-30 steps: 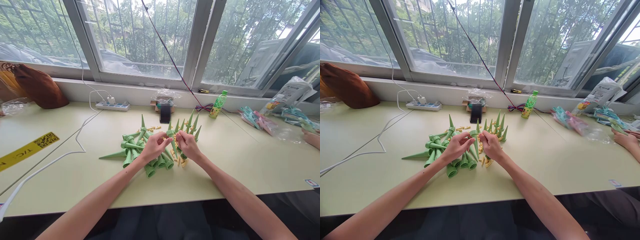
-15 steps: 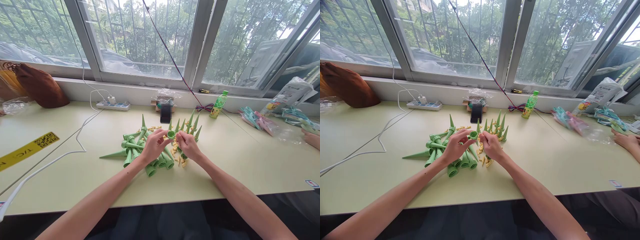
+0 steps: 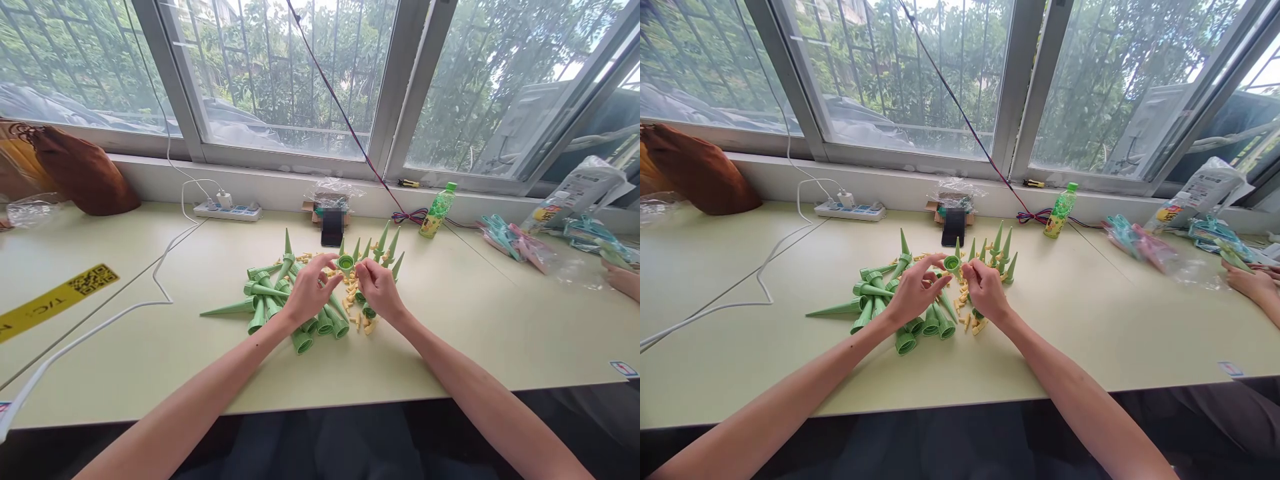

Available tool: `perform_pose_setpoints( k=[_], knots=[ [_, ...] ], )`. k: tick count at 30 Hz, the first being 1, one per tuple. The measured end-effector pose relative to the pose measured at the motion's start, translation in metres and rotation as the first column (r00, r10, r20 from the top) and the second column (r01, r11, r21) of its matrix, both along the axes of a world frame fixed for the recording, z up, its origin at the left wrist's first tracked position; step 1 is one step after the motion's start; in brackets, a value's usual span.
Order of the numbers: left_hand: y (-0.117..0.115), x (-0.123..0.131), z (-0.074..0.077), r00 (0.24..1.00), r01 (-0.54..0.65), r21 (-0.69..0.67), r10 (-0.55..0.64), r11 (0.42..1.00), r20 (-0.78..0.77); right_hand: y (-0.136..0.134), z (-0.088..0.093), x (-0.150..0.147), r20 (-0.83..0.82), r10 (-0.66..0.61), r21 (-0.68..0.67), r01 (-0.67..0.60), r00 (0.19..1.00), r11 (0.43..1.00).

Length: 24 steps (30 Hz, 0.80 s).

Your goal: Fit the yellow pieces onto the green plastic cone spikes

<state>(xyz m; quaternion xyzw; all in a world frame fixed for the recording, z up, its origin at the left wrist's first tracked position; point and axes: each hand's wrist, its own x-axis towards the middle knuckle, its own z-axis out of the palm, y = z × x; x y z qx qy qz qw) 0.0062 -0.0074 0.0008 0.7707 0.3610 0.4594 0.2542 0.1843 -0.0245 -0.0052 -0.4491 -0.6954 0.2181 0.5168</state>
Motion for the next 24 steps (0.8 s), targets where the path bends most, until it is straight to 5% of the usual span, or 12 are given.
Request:
perform_pose_setpoints(
  k=[14, 24],
  knots=[
    [-0.0004, 0.0005, 0.0054, 0.996, -0.089, -0.096, 0.088, 0.991, -0.011, -0.0001, 0.0002, 0.0009, 0.013, -0.022, 0.046, 0.021, 1.0, 0.999],
    [-0.001, -0.0006, 0.0061, 0.991, 0.038, -0.312, 0.004, 0.949, 0.133, -0.0016, 0.0024, 0.0004, 0.045, -0.019, 0.057, 0.016, 0.999, 0.998]
  ],
)
